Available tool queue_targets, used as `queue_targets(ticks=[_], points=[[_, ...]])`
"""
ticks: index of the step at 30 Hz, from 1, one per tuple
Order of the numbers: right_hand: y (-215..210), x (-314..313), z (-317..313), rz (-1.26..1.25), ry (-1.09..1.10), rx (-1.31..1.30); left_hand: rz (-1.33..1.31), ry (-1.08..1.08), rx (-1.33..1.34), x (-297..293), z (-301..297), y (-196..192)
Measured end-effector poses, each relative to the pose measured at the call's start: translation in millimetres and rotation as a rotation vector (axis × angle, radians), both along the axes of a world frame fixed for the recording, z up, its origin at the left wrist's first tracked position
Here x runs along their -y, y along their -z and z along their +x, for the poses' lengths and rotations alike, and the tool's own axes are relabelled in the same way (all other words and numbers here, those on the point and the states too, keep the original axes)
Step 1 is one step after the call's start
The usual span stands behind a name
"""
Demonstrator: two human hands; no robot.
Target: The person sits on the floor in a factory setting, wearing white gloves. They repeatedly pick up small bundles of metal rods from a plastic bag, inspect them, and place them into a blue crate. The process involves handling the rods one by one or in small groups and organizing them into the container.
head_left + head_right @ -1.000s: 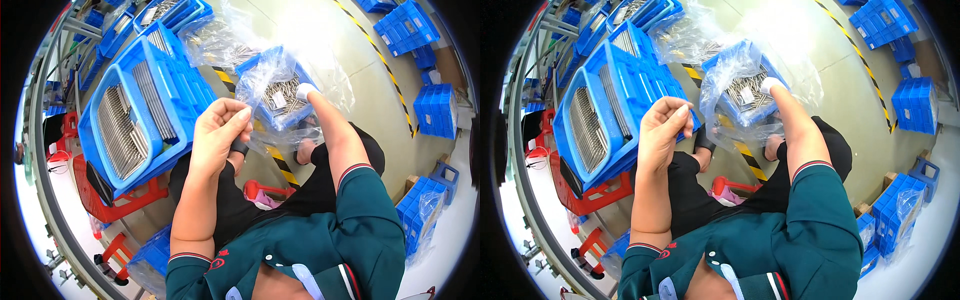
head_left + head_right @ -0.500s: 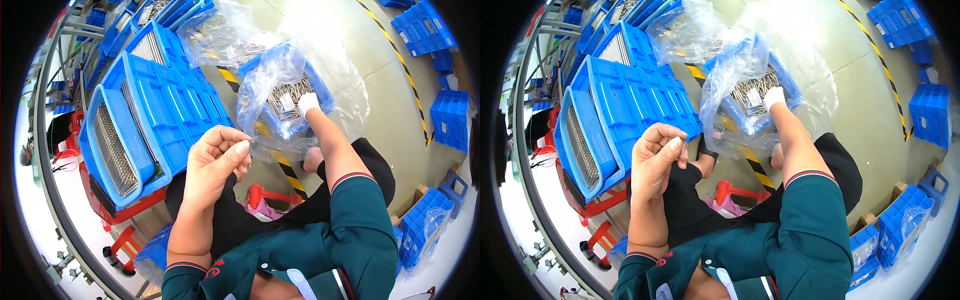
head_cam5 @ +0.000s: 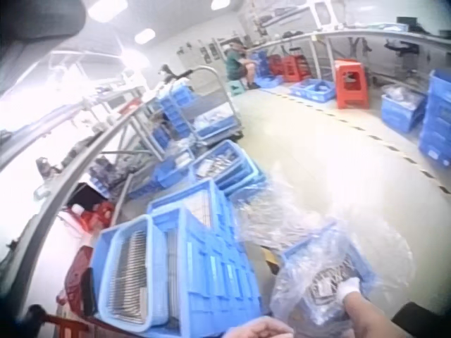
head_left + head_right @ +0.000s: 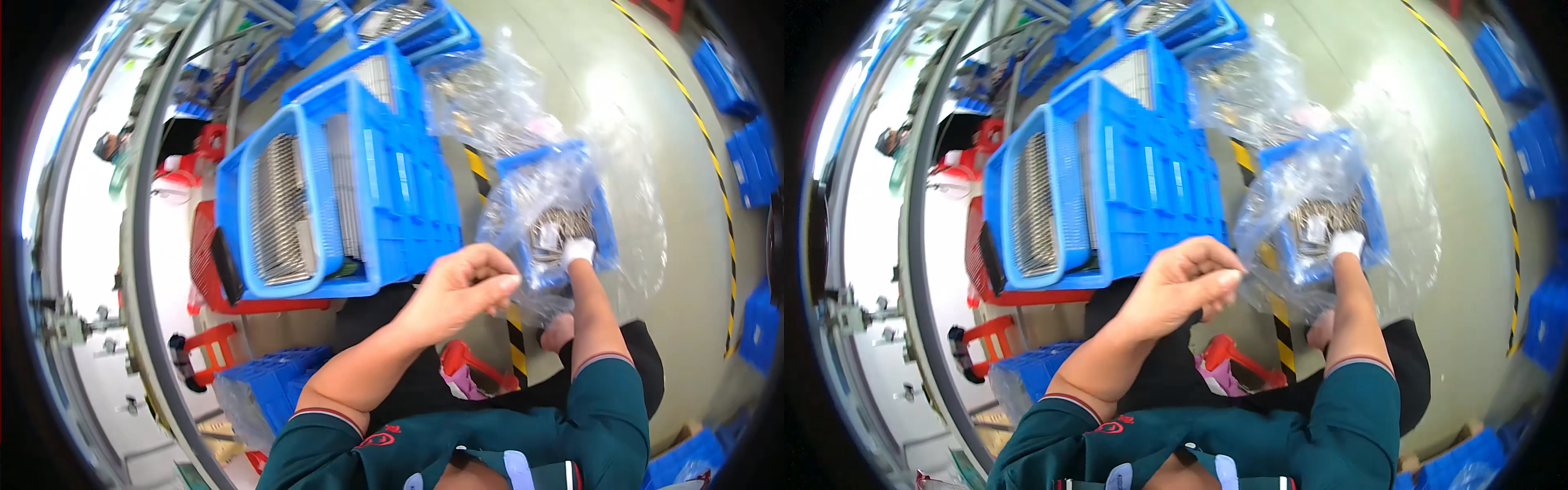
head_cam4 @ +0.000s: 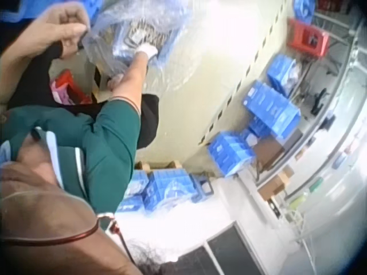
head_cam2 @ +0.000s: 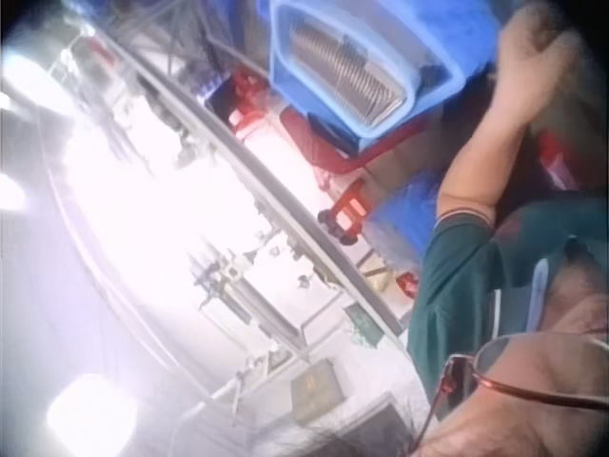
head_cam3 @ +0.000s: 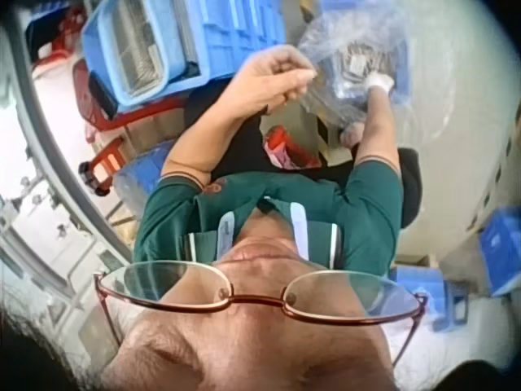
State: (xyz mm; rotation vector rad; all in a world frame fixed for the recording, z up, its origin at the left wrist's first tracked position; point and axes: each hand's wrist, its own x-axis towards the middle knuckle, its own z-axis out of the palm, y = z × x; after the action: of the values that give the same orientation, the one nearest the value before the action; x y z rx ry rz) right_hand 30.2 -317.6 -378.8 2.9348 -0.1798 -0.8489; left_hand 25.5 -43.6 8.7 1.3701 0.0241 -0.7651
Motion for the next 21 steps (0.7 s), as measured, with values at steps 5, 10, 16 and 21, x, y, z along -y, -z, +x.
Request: queue_targets(ticks=[5, 10, 16, 21], points=[[16, -31, 4, 0.259, 0.566, 0.028, -0.012, 0.059, 0.034, -5, -2, 5], [58, -9, -2, -0.092, -0.139, -0.168, -0.049, 0.102, 0.037, -5, 1, 9], [-20, -31, 9, 0.066, -0.100, -0.332, -0.063, 0.080, 0.055, -13, -6, 6], [-8, -33, 15, 0.171, -0.032, -0.443, -0.075, 0.090, 0.069, -15, -6, 7]])
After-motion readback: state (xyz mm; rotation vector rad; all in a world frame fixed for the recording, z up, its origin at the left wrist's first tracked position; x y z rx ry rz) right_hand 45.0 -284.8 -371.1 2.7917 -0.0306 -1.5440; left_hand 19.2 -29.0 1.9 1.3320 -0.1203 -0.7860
